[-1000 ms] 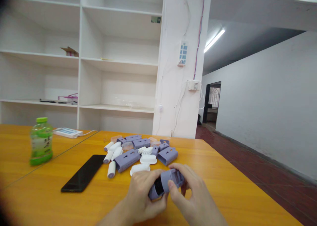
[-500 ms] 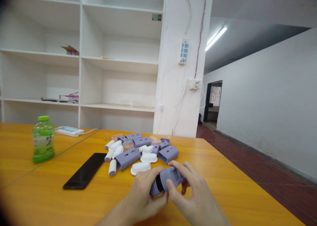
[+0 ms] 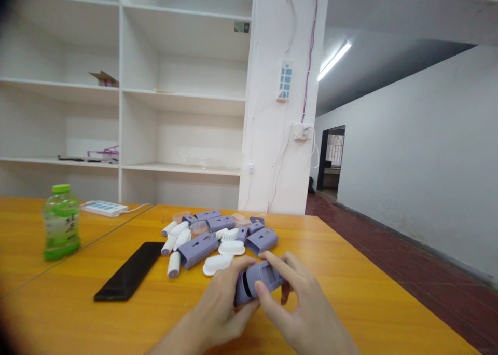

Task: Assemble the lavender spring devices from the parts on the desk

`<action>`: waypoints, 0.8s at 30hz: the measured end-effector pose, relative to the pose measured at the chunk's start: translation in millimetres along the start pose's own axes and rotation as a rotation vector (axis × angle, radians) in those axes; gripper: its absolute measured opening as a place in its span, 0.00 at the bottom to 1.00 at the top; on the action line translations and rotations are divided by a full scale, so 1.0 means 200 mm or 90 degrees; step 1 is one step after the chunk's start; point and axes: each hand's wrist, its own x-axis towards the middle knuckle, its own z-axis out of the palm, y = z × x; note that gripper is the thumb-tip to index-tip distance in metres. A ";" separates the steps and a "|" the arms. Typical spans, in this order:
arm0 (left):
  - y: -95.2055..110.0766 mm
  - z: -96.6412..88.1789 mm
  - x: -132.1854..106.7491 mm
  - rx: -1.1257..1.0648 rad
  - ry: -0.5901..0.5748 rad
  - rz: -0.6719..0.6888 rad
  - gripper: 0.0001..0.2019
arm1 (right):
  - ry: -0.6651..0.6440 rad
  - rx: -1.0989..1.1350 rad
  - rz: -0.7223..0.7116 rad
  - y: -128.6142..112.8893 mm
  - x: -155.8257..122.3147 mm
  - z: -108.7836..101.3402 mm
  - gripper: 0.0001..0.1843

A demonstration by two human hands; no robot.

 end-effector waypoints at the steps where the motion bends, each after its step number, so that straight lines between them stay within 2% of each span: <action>1: 0.00 -0.01 0.00 0.006 -0.010 0.010 0.29 | -0.012 -0.002 -0.002 0.00 0.00 -0.01 0.23; 6: 0.02 -0.02 0.01 0.032 -0.039 0.043 0.32 | -0.045 -0.005 -0.004 -0.01 -0.01 -0.03 0.21; 16: 0.00 -0.01 0.00 0.033 -0.049 0.054 0.38 | -0.022 -0.025 -0.039 -0.02 0.00 -0.01 0.18; 24: -0.01 -0.01 0.01 -0.028 -0.054 0.057 0.41 | -0.001 -0.058 -0.070 -0.04 0.01 0.01 0.16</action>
